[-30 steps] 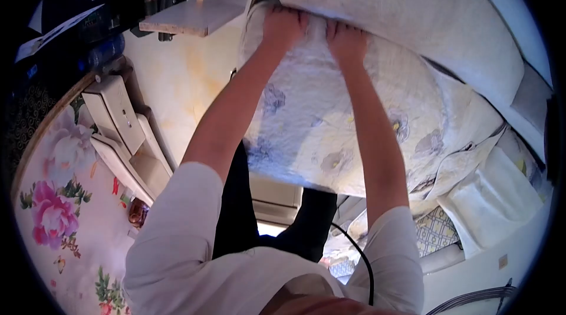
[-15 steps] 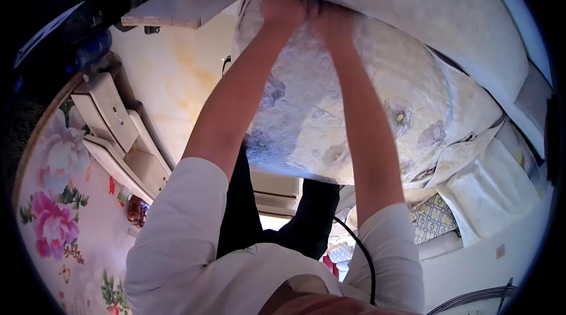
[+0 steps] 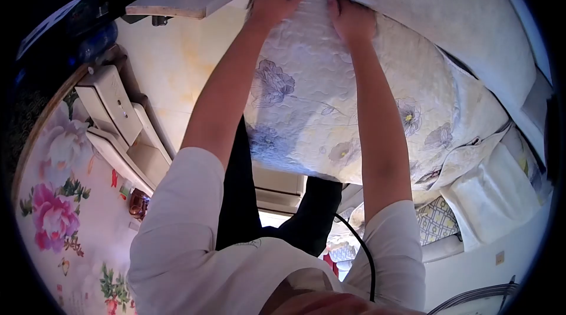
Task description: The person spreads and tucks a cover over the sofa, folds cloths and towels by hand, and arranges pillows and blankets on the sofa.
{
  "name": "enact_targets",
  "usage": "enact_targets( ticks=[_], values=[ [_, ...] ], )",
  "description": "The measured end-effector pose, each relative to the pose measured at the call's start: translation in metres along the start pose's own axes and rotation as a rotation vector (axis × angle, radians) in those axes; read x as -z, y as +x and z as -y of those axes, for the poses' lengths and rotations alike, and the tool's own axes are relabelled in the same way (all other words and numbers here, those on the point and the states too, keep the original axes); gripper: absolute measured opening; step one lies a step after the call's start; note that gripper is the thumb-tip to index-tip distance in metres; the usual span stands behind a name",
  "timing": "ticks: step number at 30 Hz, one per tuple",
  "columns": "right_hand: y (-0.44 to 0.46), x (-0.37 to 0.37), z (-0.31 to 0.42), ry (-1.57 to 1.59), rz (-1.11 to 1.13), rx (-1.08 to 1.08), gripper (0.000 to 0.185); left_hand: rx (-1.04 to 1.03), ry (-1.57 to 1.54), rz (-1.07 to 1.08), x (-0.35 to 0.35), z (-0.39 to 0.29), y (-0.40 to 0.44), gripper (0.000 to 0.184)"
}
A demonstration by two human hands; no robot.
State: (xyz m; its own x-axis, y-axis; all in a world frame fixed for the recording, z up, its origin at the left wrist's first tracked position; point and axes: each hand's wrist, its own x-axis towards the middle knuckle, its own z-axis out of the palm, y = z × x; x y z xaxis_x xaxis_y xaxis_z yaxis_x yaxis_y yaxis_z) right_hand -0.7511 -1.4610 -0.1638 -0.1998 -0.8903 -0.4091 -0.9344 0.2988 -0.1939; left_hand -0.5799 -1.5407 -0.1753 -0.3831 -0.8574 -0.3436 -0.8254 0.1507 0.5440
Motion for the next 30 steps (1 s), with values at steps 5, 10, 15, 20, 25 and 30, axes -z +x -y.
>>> enact_targets(
  ticks=[5, 10, 15, 20, 25, 30],
  values=[
    [-0.001, -0.005, -0.002, -0.057, -0.053, 0.025, 0.049, -0.301, 0.226, -0.524, -0.006, -0.006, -0.049, 0.04],
    [-0.002, -0.013, 0.0, -0.037, -0.305, 0.107, 0.047, -0.042, 0.176, -0.509, -0.026, 0.004, -0.049, 0.059],
    [0.001, -0.006, -0.001, 0.011, -0.154, 0.065, 0.047, 0.079, 0.063, -0.474, -0.022, 0.01, -0.035, 0.067],
    [-0.01, -0.013, 0.006, -0.023, -0.278, 0.11, 0.044, 0.249, 0.098, -0.43, -0.023, 0.003, -0.053, 0.073],
    [-0.033, -0.026, 0.022, 0.168, -0.625, 0.025, 0.045, 0.278, 0.176, -0.439, -0.028, 0.004, -0.047, 0.065],
    [-0.005, -0.001, 0.021, 0.11, -0.046, -0.065, 0.046, 0.376, 0.168, -0.264, -0.02, 0.008, -0.046, 0.066]
  ],
)
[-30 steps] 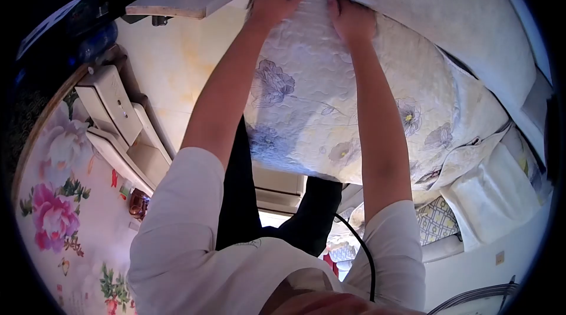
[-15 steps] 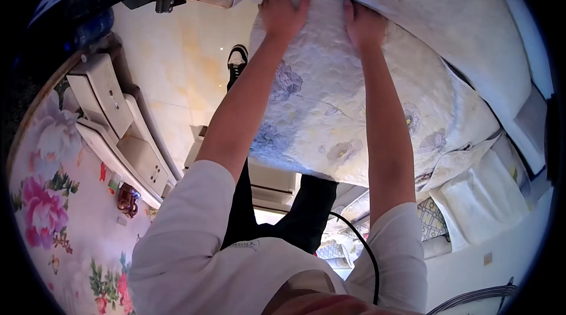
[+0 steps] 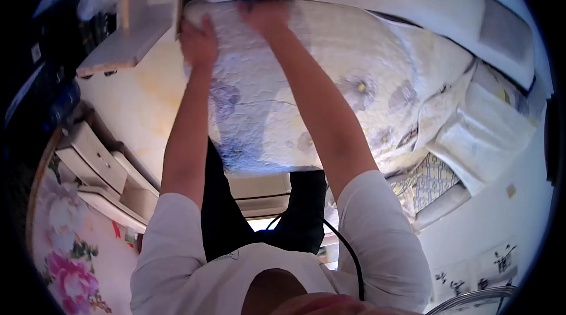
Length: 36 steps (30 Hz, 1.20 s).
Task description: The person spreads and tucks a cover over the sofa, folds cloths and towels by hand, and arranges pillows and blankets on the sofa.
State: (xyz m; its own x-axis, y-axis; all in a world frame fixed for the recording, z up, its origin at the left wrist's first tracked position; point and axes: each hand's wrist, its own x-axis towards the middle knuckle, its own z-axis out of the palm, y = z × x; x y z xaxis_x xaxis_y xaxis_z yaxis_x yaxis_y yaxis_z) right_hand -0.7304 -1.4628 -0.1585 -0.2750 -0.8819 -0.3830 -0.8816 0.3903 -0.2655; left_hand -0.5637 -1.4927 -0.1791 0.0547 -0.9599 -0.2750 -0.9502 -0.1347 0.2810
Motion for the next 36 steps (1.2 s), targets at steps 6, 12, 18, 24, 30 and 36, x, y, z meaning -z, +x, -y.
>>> enact_targets(
  ticks=[6, 12, 18, 24, 30, 36],
  values=[
    [-0.103, 0.069, -0.146, 0.44, -0.445, 0.068, 0.034, -0.443, 0.095, -0.26, 0.019, -0.048, -0.069, 0.052],
    [-0.113, 0.069, -0.303, -0.054, -0.449, -0.052, 0.049, -0.969, -0.302, 0.234, -0.045, -0.241, -0.164, 0.053],
    [-0.081, 0.047, -0.327, -0.191, -0.438, -0.134, 0.05, -0.946, -0.169, 0.011, -0.119, -0.299, -0.17, 0.053],
    [-0.034, 0.072, -0.342, -0.27, -0.044, -0.216, 0.039, -0.722, 0.143, 0.468, -0.142, -0.353, -0.129, 0.044],
    [-0.086, 0.092, -0.4, -0.117, -0.428, 0.246, 0.028, -0.891, -0.033, 0.055, -0.162, -0.337, -0.13, 0.042],
    [-0.032, 0.095, -0.409, 0.042, 0.212, -0.377, 0.034, -0.826, 0.119, 0.267, -0.141, -0.346, -0.133, 0.035]
  ],
)
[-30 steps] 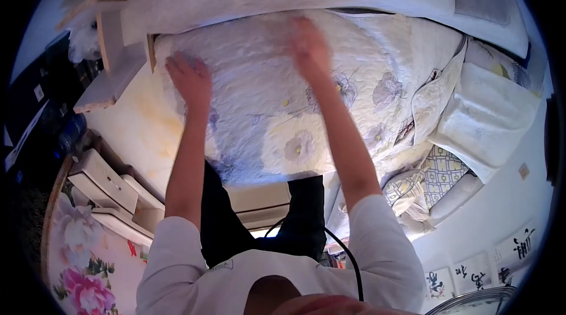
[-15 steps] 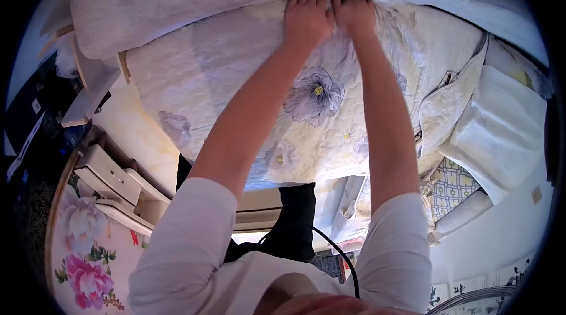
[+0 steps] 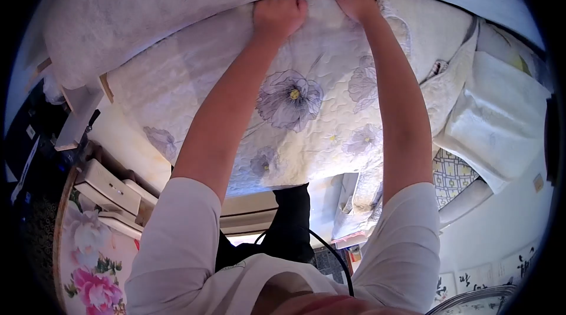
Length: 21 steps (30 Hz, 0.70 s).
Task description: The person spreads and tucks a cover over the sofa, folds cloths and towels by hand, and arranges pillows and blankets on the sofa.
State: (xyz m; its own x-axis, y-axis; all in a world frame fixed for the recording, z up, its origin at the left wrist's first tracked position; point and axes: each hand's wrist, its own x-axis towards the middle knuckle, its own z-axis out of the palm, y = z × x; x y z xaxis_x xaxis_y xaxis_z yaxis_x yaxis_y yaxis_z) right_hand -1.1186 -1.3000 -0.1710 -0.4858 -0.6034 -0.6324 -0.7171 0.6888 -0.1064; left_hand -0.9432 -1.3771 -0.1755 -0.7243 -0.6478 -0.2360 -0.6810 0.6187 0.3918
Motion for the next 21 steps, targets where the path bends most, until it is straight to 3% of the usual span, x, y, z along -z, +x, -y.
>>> enact_targets(
  ticks=[2, 4, 5, 7, 8, 12, 14, 18, 21],
  values=[
    [-0.02, 0.004, -0.015, 0.003, 0.038, 0.078, 0.034, -0.019, -0.014, -0.101, -0.003, -0.002, -0.003, 0.033],
    [-0.054, -0.001, -0.032, 0.084, -0.455, 0.491, 0.035, -0.049, -0.011, -0.209, -0.012, 0.0, -0.001, 0.032],
    [-0.066, -0.003, -0.041, 0.084, -0.455, 0.495, 0.035, -0.07, -0.004, -0.296, -0.016, 0.003, -0.002, 0.03],
    [-0.076, -0.004, -0.061, 0.15, -0.721, 0.438, 0.036, -0.123, 0.024, -0.385, -0.019, 0.006, 0.001, 0.03],
    [-0.068, -0.005, -0.066, 0.156, -0.715, 0.438, 0.036, -0.18, 0.05, -0.466, -0.022, 0.007, -0.001, 0.03],
    [-0.043, -0.004, -0.086, 0.083, -0.728, 0.478, 0.04, -0.215, 0.082, -0.457, -0.025, 0.009, 0.005, 0.03],
    [-0.054, -0.005, -0.08, -0.136, -0.723, 0.401, 0.043, -0.047, 0.061, -0.121, -0.017, 0.003, -0.004, 0.03],
    [-0.065, -0.014, -0.057, 0.055, -0.735, 0.481, 0.045, -0.099, 0.109, -0.246, -0.023, 0.009, 0.001, 0.031],
    [-0.058, -0.018, -0.058, -0.079, -0.743, 0.336, 0.044, -0.101, 0.138, -0.18, -0.025, 0.007, 0.002, 0.032]
  ],
)
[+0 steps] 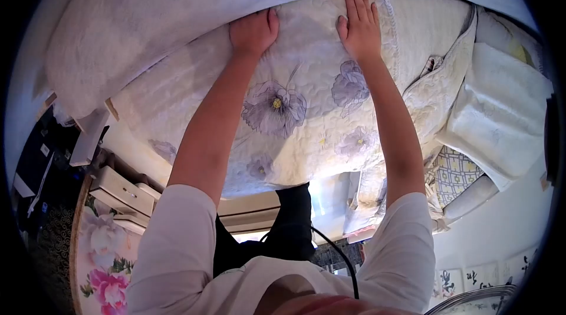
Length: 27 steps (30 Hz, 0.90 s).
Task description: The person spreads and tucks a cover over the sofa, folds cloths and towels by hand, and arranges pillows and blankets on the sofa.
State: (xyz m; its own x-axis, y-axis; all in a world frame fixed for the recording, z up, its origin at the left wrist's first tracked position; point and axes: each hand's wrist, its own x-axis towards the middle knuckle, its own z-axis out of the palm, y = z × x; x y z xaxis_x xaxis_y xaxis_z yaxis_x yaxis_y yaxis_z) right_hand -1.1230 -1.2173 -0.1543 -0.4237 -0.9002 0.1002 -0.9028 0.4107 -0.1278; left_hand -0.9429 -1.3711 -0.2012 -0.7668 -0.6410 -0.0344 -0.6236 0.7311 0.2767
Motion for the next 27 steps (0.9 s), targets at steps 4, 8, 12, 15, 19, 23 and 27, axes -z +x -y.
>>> enact_targets(
  ticks=[4, 8, 12, 15, 19, 23, 27],
  values=[
    [0.025, -0.02, -0.026, 0.041, 0.091, -0.043, 0.041, -0.003, -0.012, -0.024, 0.007, -0.002, -0.005, 0.033],
    [0.065, -0.028, -0.041, -0.053, 0.467, -0.153, 0.049, -0.003, -0.026, -0.012, 0.002, 0.002, -0.003, 0.033],
    [0.055, -0.017, -0.057, 0.026, 0.526, -0.155, 0.049, -0.006, -0.074, -0.037, 0.011, -0.001, 0.001, 0.033],
    [0.064, -0.039, -0.074, 0.058, 0.504, -0.091, 0.047, -0.034, -0.078, -0.126, 0.004, 0.003, 0.002, 0.033],
    [0.056, -0.077, -0.092, 0.034, 0.389, -0.053, 0.049, 0.038, -0.086, 0.022, 0.004, 0.005, -0.003, 0.034],
    [0.065, -0.073, -0.101, -0.029, 0.265, -0.029, 0.052, 0.064, -0.164, 0.088, 0.018, 0.001, -0.002, 0.033],
    [0.077, -0.076, -0.093, -0.416, 0.409, -0.001, 0.053, -0.003, -0.115, -0.165, -0.001, 0.004, -0.001, 0.032]
  ],
)
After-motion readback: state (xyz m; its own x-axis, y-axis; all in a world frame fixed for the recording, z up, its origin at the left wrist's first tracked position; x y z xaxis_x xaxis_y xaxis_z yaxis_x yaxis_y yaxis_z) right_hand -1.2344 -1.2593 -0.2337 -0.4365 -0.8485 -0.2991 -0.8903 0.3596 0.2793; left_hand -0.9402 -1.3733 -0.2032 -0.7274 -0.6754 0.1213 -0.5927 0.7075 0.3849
